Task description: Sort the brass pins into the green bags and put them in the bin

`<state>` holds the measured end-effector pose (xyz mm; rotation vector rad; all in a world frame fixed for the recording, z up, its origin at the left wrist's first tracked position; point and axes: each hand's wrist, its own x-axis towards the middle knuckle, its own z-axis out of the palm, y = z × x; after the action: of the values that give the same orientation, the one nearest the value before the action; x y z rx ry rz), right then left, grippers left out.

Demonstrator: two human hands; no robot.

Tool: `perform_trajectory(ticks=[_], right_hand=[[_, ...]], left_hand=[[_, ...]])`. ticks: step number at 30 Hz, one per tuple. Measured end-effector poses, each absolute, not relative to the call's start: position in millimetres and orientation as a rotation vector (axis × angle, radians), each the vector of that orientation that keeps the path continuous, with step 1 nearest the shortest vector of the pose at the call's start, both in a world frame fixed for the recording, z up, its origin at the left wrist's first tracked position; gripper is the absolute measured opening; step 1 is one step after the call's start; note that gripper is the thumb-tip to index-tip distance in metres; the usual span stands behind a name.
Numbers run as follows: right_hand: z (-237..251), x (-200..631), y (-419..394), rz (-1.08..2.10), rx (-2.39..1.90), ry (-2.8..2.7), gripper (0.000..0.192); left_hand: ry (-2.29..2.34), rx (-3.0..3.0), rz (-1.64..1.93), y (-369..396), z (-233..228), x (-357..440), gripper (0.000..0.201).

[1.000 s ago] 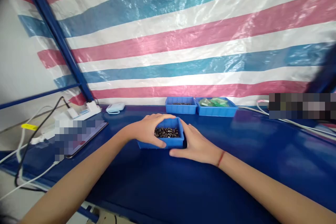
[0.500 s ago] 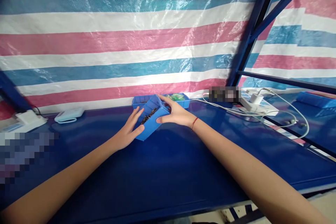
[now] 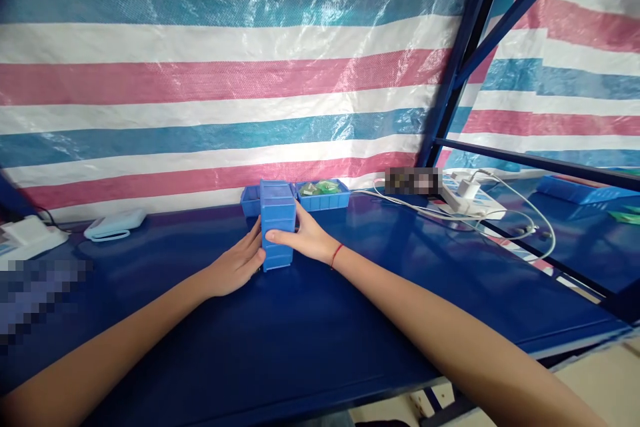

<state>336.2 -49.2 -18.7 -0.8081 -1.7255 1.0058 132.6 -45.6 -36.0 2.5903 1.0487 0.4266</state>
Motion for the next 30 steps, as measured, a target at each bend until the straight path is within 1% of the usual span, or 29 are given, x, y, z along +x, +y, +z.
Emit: perform_trajectory(ticks=[4, 6, 9, 12, 14, 18, 20, 24, 26, 28, 30], right_hand=[[-8.9, 334.6, -52.0, 0.927, -0.789, -1.804, 0.086], [-4.7, 334.0, -53.7, 0.860, -0.786, -1.859, 0.093], [-1.0, 334.0, -55.4, 0.751, -0.781, -1.935, 0.096], [0.9, 335.4, -56.6, 0.664, -0.802, -2.001, 0.096], [2.1, 336.5, -57.7, 0.626, -0.829, -2.036, 0.097], [5.2, 337.4, -60.9, 0.546, -0.883, -2.108, 0.105], [6.7, 337.2, -62.4, 0.524, -0.893, -2.140, 0.106], [7.0, 338.8, -61.9, 0.506, -0.888, -2.167, 0.108], [5.7, 341.8, -59.4, 0.494, -0.892, -2.171, 0.107], [4.4, 346.2, -55.6, 0.516, -0.900, -2.155, 0.106], [3.8, 351.2, -51.4, 0.564, -0.897, -2.122, 0.103]], left_hand=[[0.987, 2.679, 0.412, -44.2, -38.0, 134.1, 0.061], [0.974, 2.696, 0.439, -44.8, -38.6, 134.6, 0.066], [0.987, 2.658, 0.519, -46.7, -38.7, 134.0, 0.077], [0.994, 2.590, 0.578, -48.8, -37.7, 133.3, 0.080], [0.958, 2.579, 0.620, -49.9, -36.5, 133.6, 0.077], [0.807, 2.635, 0.713, -52.5, -33.8, 136.6, 0.057], [0.785, 2.649, 0.747, -54.1, -32.8, 138.0, 0.052], [0.762, 2.697, 0.775, -55.8, -30.6, 138.9, 0.050], [0.730, 2.760, 0.757, -55.0, -28.1, 140.1, 0.053], [0.702, 2.830, 0.687, -53.1, -24.1, 143.0, 0.057], [0.698, 2.873, 0.567, -50.7, -19.2, 148.2, 0.058]])
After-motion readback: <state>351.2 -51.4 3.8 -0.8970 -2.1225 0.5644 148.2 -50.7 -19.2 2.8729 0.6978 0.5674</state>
